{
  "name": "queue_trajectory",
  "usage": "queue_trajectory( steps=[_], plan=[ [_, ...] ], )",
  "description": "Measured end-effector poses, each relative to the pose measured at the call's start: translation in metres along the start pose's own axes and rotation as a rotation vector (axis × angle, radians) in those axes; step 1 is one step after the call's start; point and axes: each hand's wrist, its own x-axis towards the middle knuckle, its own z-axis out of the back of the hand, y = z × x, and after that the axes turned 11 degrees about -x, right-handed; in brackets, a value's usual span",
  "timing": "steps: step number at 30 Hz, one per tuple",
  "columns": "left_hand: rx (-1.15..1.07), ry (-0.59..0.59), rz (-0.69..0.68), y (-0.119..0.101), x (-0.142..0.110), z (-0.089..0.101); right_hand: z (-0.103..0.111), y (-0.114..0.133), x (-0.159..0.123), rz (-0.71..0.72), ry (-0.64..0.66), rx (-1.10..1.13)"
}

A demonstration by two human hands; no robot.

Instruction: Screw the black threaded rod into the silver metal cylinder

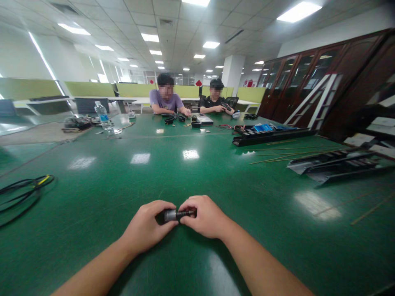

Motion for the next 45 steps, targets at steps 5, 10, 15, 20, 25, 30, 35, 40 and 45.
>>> queue_trajectory(
  steps=[5, 10, 15, 20, 25, 30, 35, 40, 45],
  plan=[
    [0.008, -0.002, 0.009, 0.0013, 0.0000, -0.0003, 0.0001, -0.0002, 0.0000, 0.011, -0.003, -0.016],
    [0.008, -0.007, 0.003, 0.0000, -0.0006, 0.0005, 0.0004, -0.0002, -0.0007, 0.001, -0.002, -0.011],
    [0.005, -0.005, -0.005, -0.0009, -0.0001, 0.0005, 0.0010, 0.0001, -0.0007, 0.004, -0.005, -0.006],
    [0.007, -0.006, -0.002, -0.0011, 0.0008, 0.0003, 0.0014, 0.0004, -0.0009, -0.002, -0.006, -0.003],
    [0.008, -0.007, 0.007, -0.0010, 0.0011, 0.0002, 0.0022, 0.0004, -0.0008, 0.002, -0.012, -0.012],
    [0.015, -0.001, 0.012, -0.0013, 0.0005, 0.0005, 0.0022, 0.0012, -0.0015, 0.007, -0.011, -0.023],
    [0.010, 0.008, 0.004, -0.0013, 0.0013, 0.0012, 0.0026, 0.0021, -0.0023, 0.003, 0.002, -0.022],
    [0.000, 0.018, -0.007, -0.0008, 0.0022, 0.0011, 0.0038, 0.0025, -0.0026, -0.002, 0.016, -0.026],
    [0.003, 0.016, -0.010, -0.0016, 0.0023, 0.0010, 0.0040, 0.0029, -0.0026, -0.014, 0.033, -0.029]
  ],
)
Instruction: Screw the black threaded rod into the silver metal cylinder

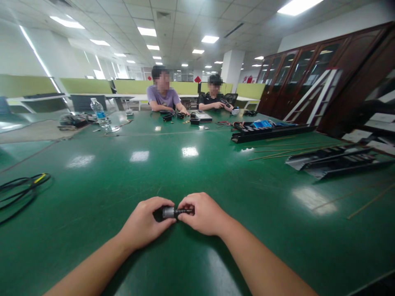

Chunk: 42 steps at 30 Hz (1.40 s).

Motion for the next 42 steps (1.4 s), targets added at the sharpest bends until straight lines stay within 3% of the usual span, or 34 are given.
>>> queue_trajectory(
  steps=[42],
  plan=[
    [0.003, -0.053, -0.059, -0.0027, -0.0004, 0.0023, 0.0035, -0.0021, 0.0004, -0.034, -0.030, 0.009]
  ],
)
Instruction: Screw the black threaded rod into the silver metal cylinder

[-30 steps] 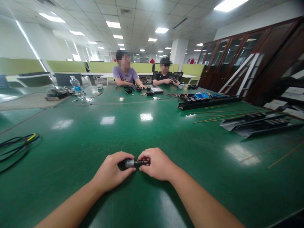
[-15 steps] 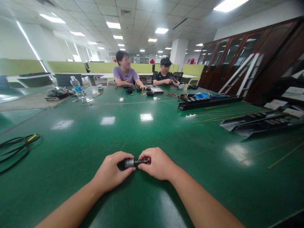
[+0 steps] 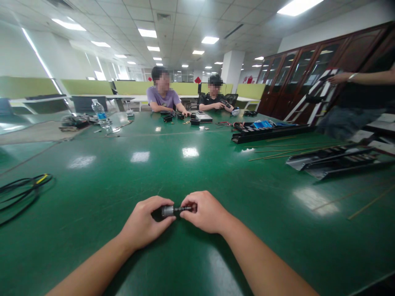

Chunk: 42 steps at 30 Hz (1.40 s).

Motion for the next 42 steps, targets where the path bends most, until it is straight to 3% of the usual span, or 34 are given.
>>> queue_trajectory(
  steps=[30, 42],
  plan=[
    [0.023, -0.029, 0.013, 0.0042, -0.0019, 0.0028, 0.0023, -0.0013, -0.0008, -0.012, -0.031, 0.023],
    [0.061, -0.079, 0.043, 0.0086, -0.0029, 0.0052, 0.0059, -0.0025, 0.0000, -0.056, -0.105, 0.010]
  ],
)
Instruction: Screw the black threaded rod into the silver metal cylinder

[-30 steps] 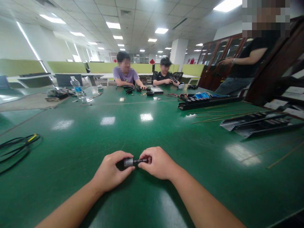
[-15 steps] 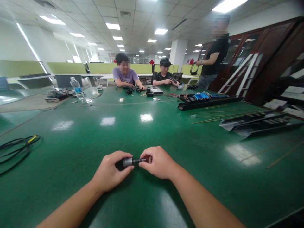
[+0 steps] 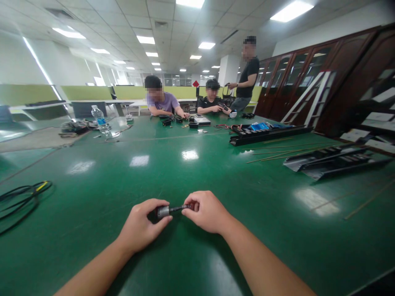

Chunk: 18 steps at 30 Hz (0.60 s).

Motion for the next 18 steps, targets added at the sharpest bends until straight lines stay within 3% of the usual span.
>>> queue_trajectory(
  steps=[7, 11, 15, 18],
  plan=[
    [-0.026, -0.106, 0.128, 0.007, 0.004, 0.011, 0.000, -0.003, 0.001, -0.070, -0.021, 0.031],
    [-0.255, -0.227, 0.300, 0.009, 0.012, 0.021, -0.001, -0.003, 0.001, -0.057, 0.012, 0.061],
    [-0.404, -0.259, 0.407, 0.003, 0.012, 0.048, -0.004, -0.004, 0.002, -0.051, 0.057, 0.100],
    [-0.386, -0.296, 0.435, 0.001, -0.011, 0.082, -0.007, -0.004, 0.002, -0.047, 0.070, 0.114]
  ],
)
